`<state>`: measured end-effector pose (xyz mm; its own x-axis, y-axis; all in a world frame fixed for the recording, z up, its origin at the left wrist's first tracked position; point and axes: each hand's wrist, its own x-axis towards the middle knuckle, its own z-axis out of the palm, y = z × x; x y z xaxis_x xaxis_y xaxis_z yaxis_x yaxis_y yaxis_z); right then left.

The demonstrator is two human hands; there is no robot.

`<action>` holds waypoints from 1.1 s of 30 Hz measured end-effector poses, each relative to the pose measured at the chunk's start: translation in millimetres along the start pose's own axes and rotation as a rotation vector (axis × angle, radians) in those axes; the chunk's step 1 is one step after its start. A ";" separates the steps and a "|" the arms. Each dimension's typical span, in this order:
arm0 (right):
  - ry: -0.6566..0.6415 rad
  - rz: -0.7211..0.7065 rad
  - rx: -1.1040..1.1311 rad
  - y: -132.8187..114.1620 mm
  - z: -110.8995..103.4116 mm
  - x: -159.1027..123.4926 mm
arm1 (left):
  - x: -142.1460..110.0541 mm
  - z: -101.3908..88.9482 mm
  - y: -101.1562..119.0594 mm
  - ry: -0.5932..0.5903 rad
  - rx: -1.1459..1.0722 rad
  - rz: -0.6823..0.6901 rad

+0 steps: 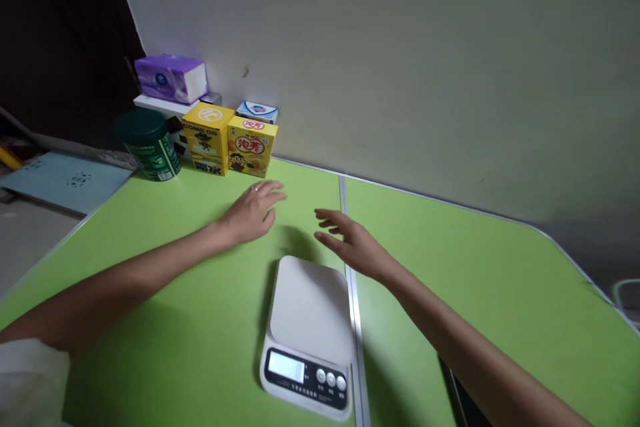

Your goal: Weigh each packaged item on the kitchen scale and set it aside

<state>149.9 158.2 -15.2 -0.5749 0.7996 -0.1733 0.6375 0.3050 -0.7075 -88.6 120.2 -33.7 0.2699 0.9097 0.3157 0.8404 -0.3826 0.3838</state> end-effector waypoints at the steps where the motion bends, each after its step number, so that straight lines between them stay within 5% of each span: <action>1: 0.028 -0.024 0.006 -7.7 0.5 13.4 | 12.4 -5.0 -9.2 0.026 0.045 -0.030; 8: 0.284 -0.195 -0.172 -53.6 16.7 117.8 | 69.0 -13.0 -62.6 0.190 0.175 -0.233; 13: 0.359 -0.182 -0.159 -64.0 18.2 171.7 | 58.4 -4.2 -70.0 0.192 0.196 -0.205; 17: 0.320 -0.216 -0.160 -58.4 12.1 178.7 | 37.2 -3.5 -65.8 0.204 0.195 -0.088; 21: 0.276 -0.285 -0.122 -47.0 -2.1 143.8 | 24.4 -17.0 -62.3 0.265 0.131 -0.025; 25: 0.177 -0.262 0.039 -44.6 -27.0 73.1 | 17.1 -37.3 -45.2 0.234 -0.017 -0.068; 28: 0.157 -0.250 0.068 -49.5 -46.2 10.4 | 3.7 -47.1 -12.5 0.080 -0.176 -0.046; 33: 0.154 -0.271 0.010 -51.3 -60.8 -73.2 | -34.5 -49.6 52.5 0.007 -0.277 -0.050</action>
<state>190.5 115.5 75.5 -0.6383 0.7591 0.1281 0.4658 0.5134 -0.7207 -77.1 60.7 18.5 0.2271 0.9278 0.2960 0.6921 -0.3676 0.6212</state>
